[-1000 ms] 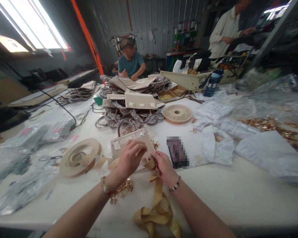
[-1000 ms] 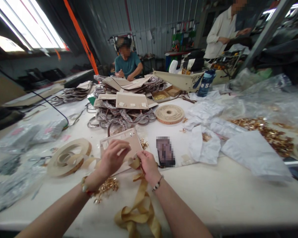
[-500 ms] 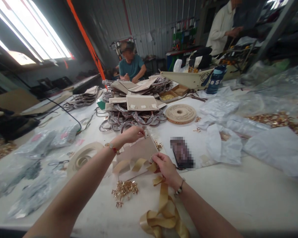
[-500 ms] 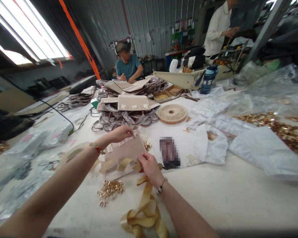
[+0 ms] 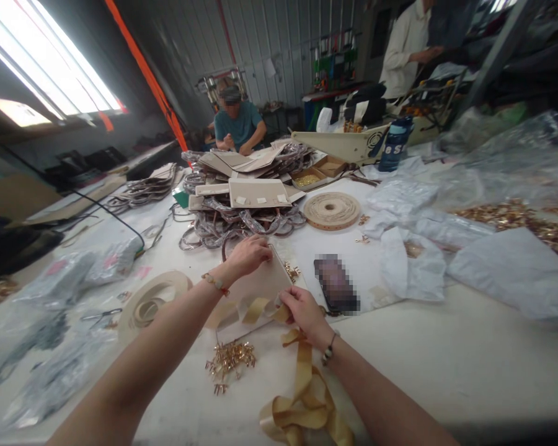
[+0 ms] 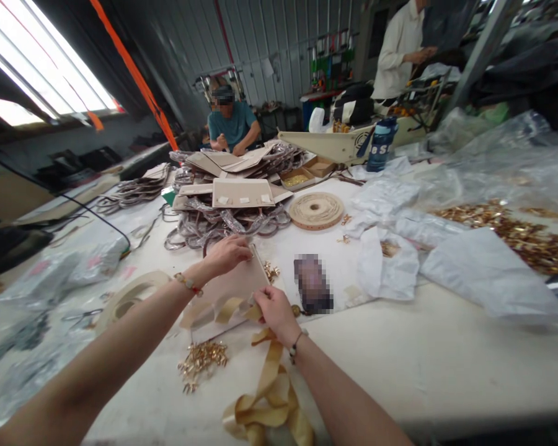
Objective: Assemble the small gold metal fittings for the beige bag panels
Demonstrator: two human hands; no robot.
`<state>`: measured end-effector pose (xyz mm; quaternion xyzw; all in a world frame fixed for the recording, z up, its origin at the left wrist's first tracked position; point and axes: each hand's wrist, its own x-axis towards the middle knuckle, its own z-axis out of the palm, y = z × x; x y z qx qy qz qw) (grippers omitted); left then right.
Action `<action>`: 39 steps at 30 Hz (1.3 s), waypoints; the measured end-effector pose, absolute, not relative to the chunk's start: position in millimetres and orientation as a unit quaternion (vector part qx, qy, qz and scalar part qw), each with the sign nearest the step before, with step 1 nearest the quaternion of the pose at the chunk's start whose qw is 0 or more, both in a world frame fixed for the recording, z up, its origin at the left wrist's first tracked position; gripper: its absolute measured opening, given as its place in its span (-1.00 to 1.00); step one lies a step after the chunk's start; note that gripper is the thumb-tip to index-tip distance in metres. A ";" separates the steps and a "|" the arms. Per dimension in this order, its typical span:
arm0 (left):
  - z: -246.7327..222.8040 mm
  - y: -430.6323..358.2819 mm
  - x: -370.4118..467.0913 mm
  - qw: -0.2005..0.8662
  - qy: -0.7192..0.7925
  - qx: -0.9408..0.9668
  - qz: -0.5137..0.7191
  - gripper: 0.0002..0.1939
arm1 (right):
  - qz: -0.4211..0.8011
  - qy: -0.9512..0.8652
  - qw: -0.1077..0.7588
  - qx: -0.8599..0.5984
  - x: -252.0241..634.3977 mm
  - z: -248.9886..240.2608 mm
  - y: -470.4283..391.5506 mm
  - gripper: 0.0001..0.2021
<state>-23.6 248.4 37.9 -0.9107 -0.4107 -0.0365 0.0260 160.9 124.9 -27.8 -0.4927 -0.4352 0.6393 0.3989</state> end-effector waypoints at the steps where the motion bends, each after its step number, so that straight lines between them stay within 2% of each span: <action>1: 36.5 247.2 -25.1 0.026 -0.419 -0.907 -0.039 -0.75 | 0.639 -0.437 0.397 -0.494 161.0 -27.3 124.8 -0.78; 10: 45.4 244.2 -24.4 -0.012 -0.464 -0.886 -0.009 -0.82 | 0.630 -0.451 0.387 -0.499 160.1 -26.3 125.3 -0.81; 20: 29.0 243.2 -18.5 0.014 -0.504 -0.864 -0.010 -0.81 | 0.624 -0.461 0.388 -0.498 160.4 -29.8 125.0 -0.81; 23: 27.7 242.2 -17.4 0.030 -0.520 -0.853 -0.045 -0.56 | 0.623 -0.464 0.388 -0.496 160.1 -30.8 125.1 -0.81; 25: 27.9 240.6 -16.6 0.043 -0.523 -0.848 -0.068 -0.47 | 0.622 -0.466 0.389 -0.495 160.0 -31.2 125.1 -0.81; 27: 27.1 236.7 -17.0 0.060 -0.523 -0.846 -0.088 -0.51 | 0.621 -0.467 0.390 -0.494 160.2 -31.1 125.1 -0.80; 32: 11.1 215.7 -26.4 0.090 -0.504 -0.853 -0.099 -0.74 | 0.619 -0.473 0.388 -0.492 161.1 -28.8 123.8 -0.81; 39: -21.0 198.1 -44.4 0.070 -0.458 -0.884 -0.069 -0.41 | 0.605 -0.494 0.383 -0.494 160.1 -30.4 123.7 -0.79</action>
